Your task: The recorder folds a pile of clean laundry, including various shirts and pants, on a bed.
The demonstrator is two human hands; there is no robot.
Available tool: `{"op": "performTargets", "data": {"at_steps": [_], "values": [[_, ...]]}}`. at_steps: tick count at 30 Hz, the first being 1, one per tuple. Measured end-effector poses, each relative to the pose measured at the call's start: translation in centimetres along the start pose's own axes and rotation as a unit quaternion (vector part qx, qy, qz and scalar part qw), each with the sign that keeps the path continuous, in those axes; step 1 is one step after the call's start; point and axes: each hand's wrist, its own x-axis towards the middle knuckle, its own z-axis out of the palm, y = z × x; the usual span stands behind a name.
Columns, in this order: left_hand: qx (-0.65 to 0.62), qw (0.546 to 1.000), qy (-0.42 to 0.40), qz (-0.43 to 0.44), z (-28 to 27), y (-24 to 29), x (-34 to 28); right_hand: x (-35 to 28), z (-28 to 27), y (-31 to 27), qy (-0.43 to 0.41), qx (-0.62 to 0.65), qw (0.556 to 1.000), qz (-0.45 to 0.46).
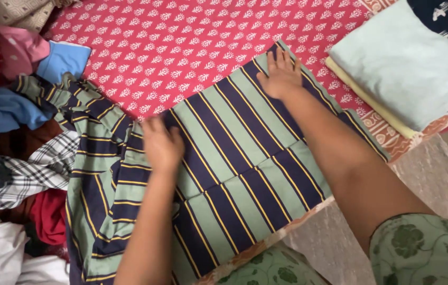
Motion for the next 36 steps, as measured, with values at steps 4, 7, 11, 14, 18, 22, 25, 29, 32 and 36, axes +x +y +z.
{"op": "performTargets", "data": {"at_steps": [4, 7, 11, 14, 18, 22, 25, 29, 32, 36], "values": [[0.008, 0.980, -0.181, 0.083, -1.7, 3.6, -6.5, -6.4, -3.0, -7.6, -0.096, -0.039, 0.994, -0.016], [0.122, 0.969, -0.159, 0.142, -2.4, 4.7, -10.5, -15.5, -0.6, -10.8, -0.061, 0.010, 0.983, -0.172], [0.112, 0.970, -0.186, 0.109, -3.0, 4.4, -11.7, -23.5, -1.1, -7.8, 0.001, 0.062, 0.967, -0.246], [0.111, 0.970, -0.192, 0.100, -2.8, 4.4, -11.6, -24.6, -2.7, -2.4, 0.063, 0.024, 0.968, -0.243], [0.105, 0.973, -0.181, 0.099, -2.7, 4.2, -11.8, -23.6, -4.4, 5.6, 0.115, -0.004, 0.979, -0.168], [0.044, 0.986, -0.099, 0.127, -4.3, 4.6, -13.1, -21.6, 1.0, 12.0, 0.267, 0.020, 0.960, -0.082], [0.071, 0.986, -0.100, 0.114, -7.6, 6.3, -14.2, -23.0, -1.4, 9.7, 0.212, 0.020, 0.974, -0.079], [0.086, 0.986, -0.078, 0.122, -9.1, 4.6, -15.2, -21.6, -2.3, 10.4, 0.223, -0.053, 0.970, -0.083], [0.120, 0.980, -0.118, 0.109, -10.1, 3.4, -15.1, -20.8, -4.8, 10.7, 0.164, -0.093, 0.979, -0.082], [0.069, 0.981, -0.147, 0.109, -10.6, 1.8, -14.7, -19.1, -5.9, 12.7, 0.092, -0.051, 0.992, -0.070]]}}
